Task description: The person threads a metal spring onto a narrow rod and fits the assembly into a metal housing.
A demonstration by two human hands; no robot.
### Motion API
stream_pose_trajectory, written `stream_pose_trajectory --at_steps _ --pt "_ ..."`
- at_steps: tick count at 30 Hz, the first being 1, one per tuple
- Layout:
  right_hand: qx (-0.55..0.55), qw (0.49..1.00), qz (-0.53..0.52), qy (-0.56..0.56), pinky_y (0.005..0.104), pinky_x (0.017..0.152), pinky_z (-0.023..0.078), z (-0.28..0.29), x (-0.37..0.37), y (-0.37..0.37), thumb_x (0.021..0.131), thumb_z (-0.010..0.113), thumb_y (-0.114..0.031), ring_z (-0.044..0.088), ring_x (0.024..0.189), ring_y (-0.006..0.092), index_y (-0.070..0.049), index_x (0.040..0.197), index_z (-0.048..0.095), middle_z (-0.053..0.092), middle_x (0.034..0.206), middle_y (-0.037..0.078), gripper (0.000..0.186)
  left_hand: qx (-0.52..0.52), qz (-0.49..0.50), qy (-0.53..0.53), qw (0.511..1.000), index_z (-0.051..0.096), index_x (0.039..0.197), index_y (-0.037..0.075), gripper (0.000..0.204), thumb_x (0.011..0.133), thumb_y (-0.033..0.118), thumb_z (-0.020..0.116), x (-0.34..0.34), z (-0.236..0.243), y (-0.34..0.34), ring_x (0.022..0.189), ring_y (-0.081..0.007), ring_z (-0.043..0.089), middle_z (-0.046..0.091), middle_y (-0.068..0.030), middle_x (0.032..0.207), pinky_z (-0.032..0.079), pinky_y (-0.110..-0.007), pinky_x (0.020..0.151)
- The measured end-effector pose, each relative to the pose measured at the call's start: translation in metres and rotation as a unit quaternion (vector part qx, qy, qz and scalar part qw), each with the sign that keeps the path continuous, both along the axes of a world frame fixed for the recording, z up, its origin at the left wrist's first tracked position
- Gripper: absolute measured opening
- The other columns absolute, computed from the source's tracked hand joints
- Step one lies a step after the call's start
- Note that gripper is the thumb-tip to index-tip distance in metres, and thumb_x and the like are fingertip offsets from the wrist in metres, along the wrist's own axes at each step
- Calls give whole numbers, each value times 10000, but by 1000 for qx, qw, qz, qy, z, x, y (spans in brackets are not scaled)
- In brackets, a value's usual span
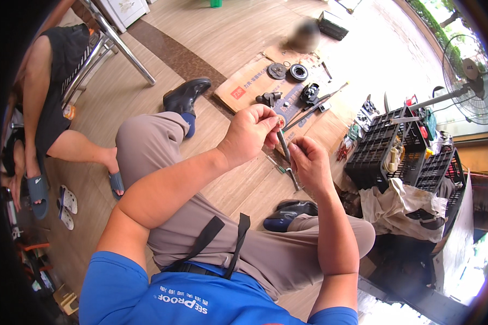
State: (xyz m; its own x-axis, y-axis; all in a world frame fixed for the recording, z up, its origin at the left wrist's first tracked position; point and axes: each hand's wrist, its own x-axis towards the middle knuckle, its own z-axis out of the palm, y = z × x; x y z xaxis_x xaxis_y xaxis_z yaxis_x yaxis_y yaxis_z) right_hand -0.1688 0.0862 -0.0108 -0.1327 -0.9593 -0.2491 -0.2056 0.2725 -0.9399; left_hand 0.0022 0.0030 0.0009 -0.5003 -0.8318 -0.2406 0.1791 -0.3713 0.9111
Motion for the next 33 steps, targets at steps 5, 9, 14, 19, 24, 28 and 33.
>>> stream_pose_trajectory --at_steps 5,9,14,19,24,28,33 --pt "-35 990 -44 131 240 534 450 0 -5 -3 935 591 -88 582 620 83 3 1024 616 623 758 23 129 -29 2 -31 999 581 919 31 107 979 88 514 -3 -4 1 633 -81 594 602 -18 792 512 -235 578" --pt "-134 989 -54 -39 230 606 489 10 14 -3 941 577 -64 612 687 95 1 1171 574 650 916 37 239 -59 -8 -50 997 575 909 27 104 978 76 514 -6 -5 8 629 -69 580 592 -15 771 504 -225 562" --pt "-107 983 -40 -140 222 598 484 -4 23 -6 949 579 -73 592 684 71 10 1099 595 648 869 20 173 -60 1 -34 998 571 897 23 109 976 67 510 -6 -4 10 620 -60 561 581 -10 729 500 -221 560" --pt "-103 993 -53 3 230 567 470 2 24 -2 919 625 -87 560 612 64 5 957 635 618 693 23 100 -74 6 -66 995 572 889 17 105 969 54 514 -8 -4 10 610 -61 551 576 -7 713 495 -226 558" --pt "-127 985 -20 119 276 562 465 21 22 1 891 650 -89 565 590 107 -10 931 636 605 665 79 90 -133 -4 -100 986 577 881 7 95 955 37 527 -8 -10 12 603 -70 559 583 -16 713 492 -232 553" --pt "-159 972 -8 173 303 575 474 31 17 0 890 640 -91 579 584 175 -11 906 632 612 680 121 82 -251 -32 -154 955 587 874 -13 83 933 22 541 -9 -13 17 598 -93 585 604 -54 725 487 -247 545" --pt "-157 964 4 213 320 586 476 30 7 -5 896 620 -96 583 591 206 -7 884 617 612 692 143 90 -335 -40 -139 931 588 867 -26 72 914 15 554 -12 -18 25 586 -119 599 609 -81 713 483 -266 537"
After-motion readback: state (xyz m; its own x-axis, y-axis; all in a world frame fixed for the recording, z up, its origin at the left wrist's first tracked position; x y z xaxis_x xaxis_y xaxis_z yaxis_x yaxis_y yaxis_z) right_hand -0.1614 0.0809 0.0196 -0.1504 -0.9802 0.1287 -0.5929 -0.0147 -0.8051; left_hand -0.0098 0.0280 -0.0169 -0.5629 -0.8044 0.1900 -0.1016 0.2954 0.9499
